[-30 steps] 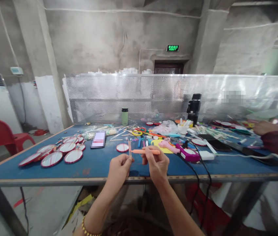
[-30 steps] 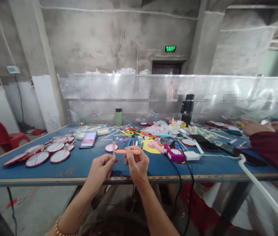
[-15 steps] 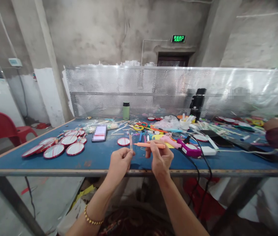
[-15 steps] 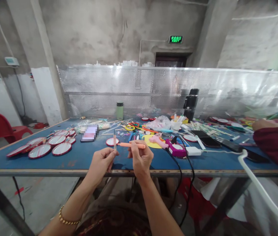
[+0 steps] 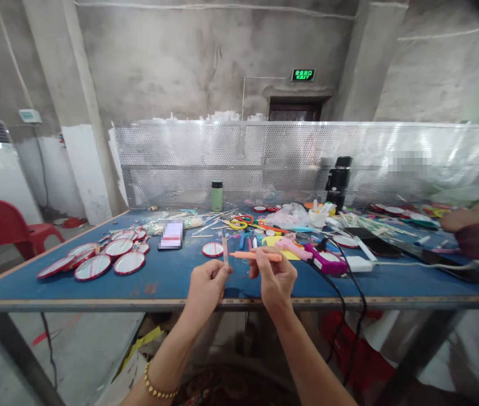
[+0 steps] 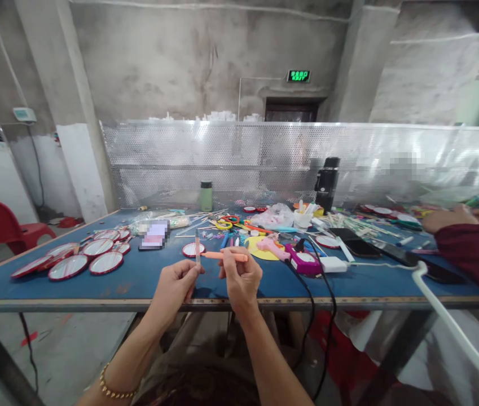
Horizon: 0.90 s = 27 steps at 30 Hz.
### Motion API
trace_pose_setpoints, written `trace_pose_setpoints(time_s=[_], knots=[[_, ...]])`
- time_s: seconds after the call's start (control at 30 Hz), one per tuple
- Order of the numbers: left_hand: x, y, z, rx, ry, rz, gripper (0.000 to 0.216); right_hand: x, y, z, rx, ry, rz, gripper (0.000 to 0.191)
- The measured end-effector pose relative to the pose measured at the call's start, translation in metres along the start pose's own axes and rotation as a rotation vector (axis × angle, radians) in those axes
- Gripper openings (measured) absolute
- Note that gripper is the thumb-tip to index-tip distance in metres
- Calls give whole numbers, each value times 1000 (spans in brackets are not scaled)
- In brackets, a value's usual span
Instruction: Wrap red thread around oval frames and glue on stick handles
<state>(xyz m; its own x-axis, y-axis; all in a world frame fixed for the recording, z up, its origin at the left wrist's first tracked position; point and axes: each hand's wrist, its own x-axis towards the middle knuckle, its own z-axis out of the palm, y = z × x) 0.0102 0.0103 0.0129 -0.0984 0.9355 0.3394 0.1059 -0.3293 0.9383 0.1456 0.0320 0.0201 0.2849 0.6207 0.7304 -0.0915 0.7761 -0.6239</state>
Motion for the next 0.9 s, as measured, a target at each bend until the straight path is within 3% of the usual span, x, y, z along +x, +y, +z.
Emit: trace_pose_setpoints(time_s=[0.2,0.43,0.7,0.9], knots=[[0,-1,1,31,-4,15,27,-1,0,0,-25,-74,-14,17],[0,-1,0,44,-4,23,28,-1,2,-1,-27,-20,-18,16],[1,-3,0,66,-10,49,28,-2,1,-1,-36,-98,-43,16],[1,-4,0,67,-1,48,29,-1,5,-1,-26,-24,-37,15]])
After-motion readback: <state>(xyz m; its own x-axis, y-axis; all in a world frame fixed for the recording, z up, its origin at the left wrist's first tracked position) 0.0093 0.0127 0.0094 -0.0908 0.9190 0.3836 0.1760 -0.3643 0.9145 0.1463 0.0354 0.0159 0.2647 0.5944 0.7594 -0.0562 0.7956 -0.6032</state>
